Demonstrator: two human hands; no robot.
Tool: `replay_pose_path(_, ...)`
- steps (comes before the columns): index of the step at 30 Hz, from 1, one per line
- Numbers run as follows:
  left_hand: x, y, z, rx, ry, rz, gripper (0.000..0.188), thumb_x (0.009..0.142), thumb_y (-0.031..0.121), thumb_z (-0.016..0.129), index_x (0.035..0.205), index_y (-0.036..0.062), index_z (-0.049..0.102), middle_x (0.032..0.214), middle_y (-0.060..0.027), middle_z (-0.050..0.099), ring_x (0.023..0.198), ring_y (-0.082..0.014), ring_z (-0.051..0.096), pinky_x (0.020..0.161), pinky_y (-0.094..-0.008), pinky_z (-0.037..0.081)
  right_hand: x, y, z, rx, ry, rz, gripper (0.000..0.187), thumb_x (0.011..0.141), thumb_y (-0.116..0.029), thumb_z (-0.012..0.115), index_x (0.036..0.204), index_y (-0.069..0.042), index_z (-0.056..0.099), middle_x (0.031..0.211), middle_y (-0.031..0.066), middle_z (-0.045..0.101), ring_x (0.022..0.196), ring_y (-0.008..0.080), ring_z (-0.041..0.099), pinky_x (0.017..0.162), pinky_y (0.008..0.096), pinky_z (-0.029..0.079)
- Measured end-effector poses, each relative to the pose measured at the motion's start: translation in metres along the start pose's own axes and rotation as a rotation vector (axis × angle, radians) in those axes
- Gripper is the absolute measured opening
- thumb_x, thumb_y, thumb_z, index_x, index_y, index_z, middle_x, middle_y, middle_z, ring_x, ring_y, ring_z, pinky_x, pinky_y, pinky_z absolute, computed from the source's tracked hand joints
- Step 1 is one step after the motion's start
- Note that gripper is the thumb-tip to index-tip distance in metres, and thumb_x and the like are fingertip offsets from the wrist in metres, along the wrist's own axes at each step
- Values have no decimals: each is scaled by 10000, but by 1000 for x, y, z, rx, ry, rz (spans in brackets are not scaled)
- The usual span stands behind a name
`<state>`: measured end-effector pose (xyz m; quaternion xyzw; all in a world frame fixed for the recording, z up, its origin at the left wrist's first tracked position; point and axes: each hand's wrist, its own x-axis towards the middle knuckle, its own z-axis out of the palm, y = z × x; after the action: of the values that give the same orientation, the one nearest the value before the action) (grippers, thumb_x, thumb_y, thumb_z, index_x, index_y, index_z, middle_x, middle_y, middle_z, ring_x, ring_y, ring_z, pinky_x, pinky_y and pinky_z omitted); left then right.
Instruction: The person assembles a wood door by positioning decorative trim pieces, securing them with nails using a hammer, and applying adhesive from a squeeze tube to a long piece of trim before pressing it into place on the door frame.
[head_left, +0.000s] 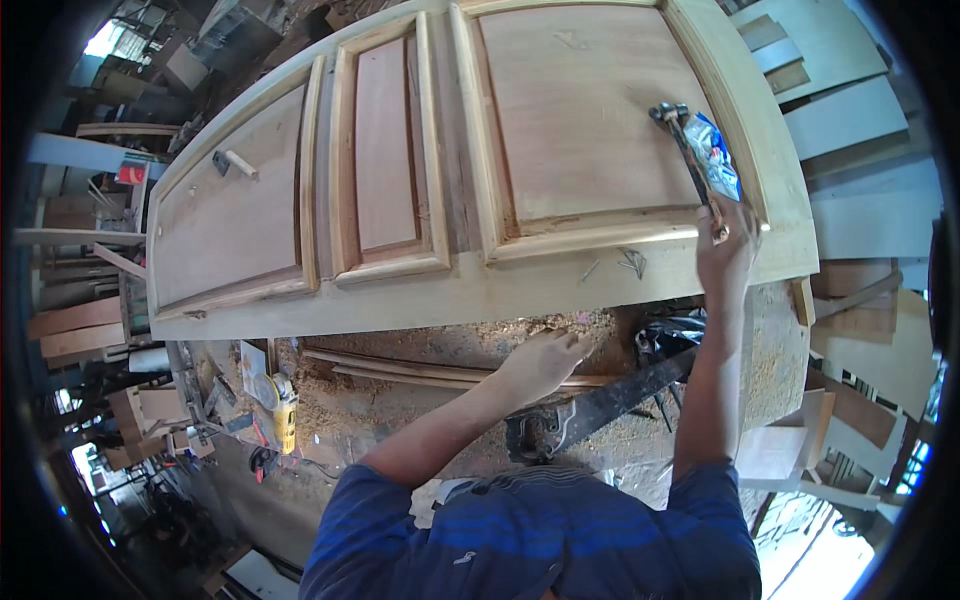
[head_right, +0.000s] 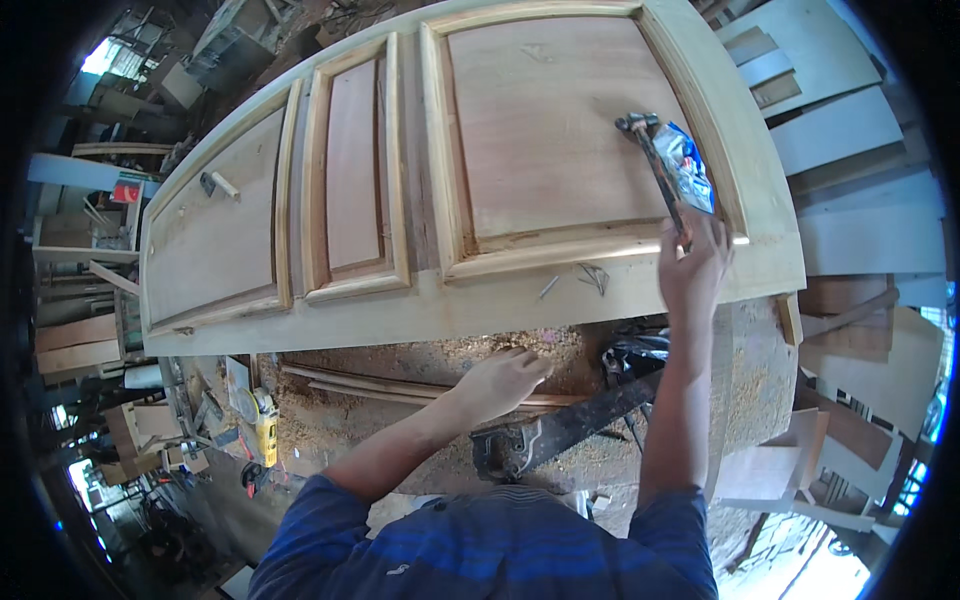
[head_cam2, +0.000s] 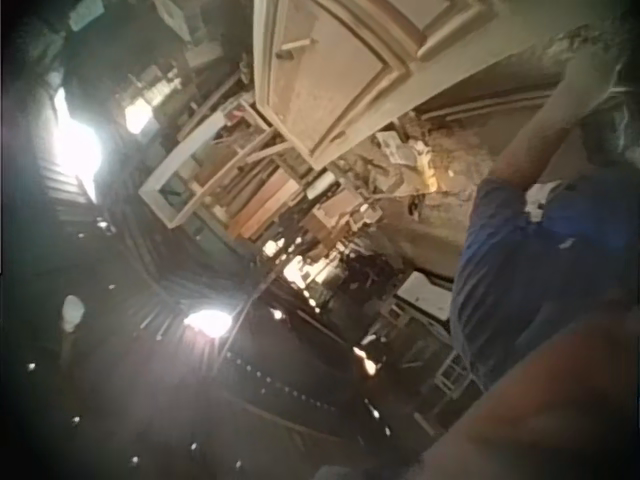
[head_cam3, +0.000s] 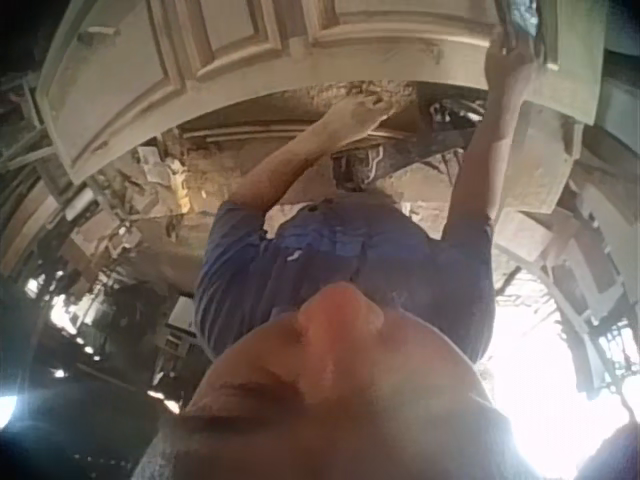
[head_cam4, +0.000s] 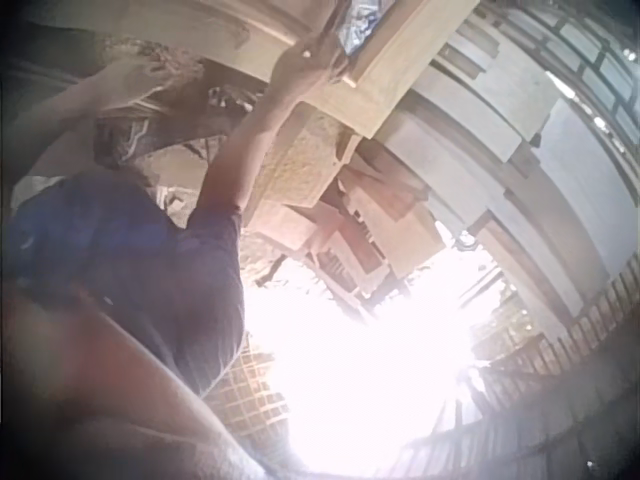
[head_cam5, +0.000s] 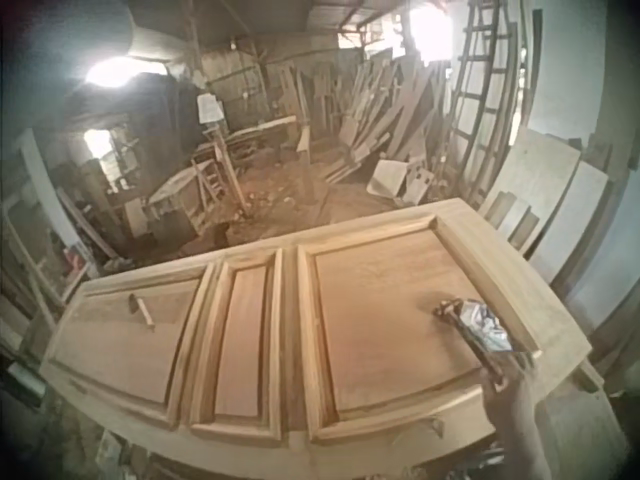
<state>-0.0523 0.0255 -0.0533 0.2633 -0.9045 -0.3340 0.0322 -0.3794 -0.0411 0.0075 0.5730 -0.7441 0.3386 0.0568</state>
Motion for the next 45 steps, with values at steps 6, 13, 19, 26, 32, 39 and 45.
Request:
replay_pose_path(6, -27, -16, -63, -526, 297, -306, 215, 979, 78, 783, 1189, 40, 762, 1173, -174, 793, 1035, -342, 789, 917, -414, 620, 44, 19, 17, -329, -347, 303, 428, 938, -322, 813, 1257, -42, 761, 1183, 210, 760, 1142, 412, 719, 1006, 518, 558)
replay_pose_path(13, -37, -36, -101, -622, 303, -407, 197, 996, 48, 759, 1192, 32, 757, 1104, -146, 789, 1007, -221, 776, 893, -356, 607, 51, -3, 31, -448, -467, 363, 327, 938, -221, 756, 1167, 10, 728, 1173, 271, 770, 1111, 454, 739, 1008, 561, 566)
replay_pose_path(19, -17, -93, -108, -761, 675, -395, 211, 1030, 13, 701, 1240, -7, 697, 1106, -70, 719, 1013, -136, 688, 915, -311, 575, 19, -14, 41, 100, -447, 398, 336, 1004, -207, 750, 1235, 20, 662, 916, 146, 752, 769, 263, 717, 754, 411, 568)
replay_pose_path(26, 20, -133, -141, -550, 821, -338, 198, 1039, 35, 739, 1233, -2, 758, 1096, -72, 749, 1013, -138, 712, 914, -295, 592, -20, -84, 63, 822, -454, 500, 217, 1090, -190, 718, 1195, -5, 675, 778, -56, 584, 672, 14, 494, 553, 235, 388)
replay_pose_path(32, 28, -143, -132, -509, 866, -356, 135, 1036, 73, 768, 1155, 22, 808, 1089, -99, 819, 1000, -166, 774, 894, -304, 621, -29, -93, 71, 778, -477, 498, 245, 1092, -199, 712, 1196, 22, 689, 791, -7, 632, 642, 41, 523, 568, 255, 437)
replay_pose_path(39, 30, -142, -132, -439, 836, -366, 159, 1050, 90, 767, 1184, 15, 807, 1093, -95, 840, 1018, -127, 780, 895, -283, 617, -35, -92, 61, 1013, -549, 523, 322, 1161, -286, 617, 1294, 3, 671, 822, 11, 661, 626, 45, 550, 547, 234, 454)
replay_pose_path(45, 29, -139, -133, -329, 861, -378, 154, 1032, 129, 796, 1156, 41, 817, 1068, -116, 841, 971, -160, 798, 847, -305, 623, -47, -105, 46, 1029, -591, 566, 431, 1189, -346, 553, 1428, 10, 596, 853, -4, 610, 673, 44, 538, 585, 230, 449)
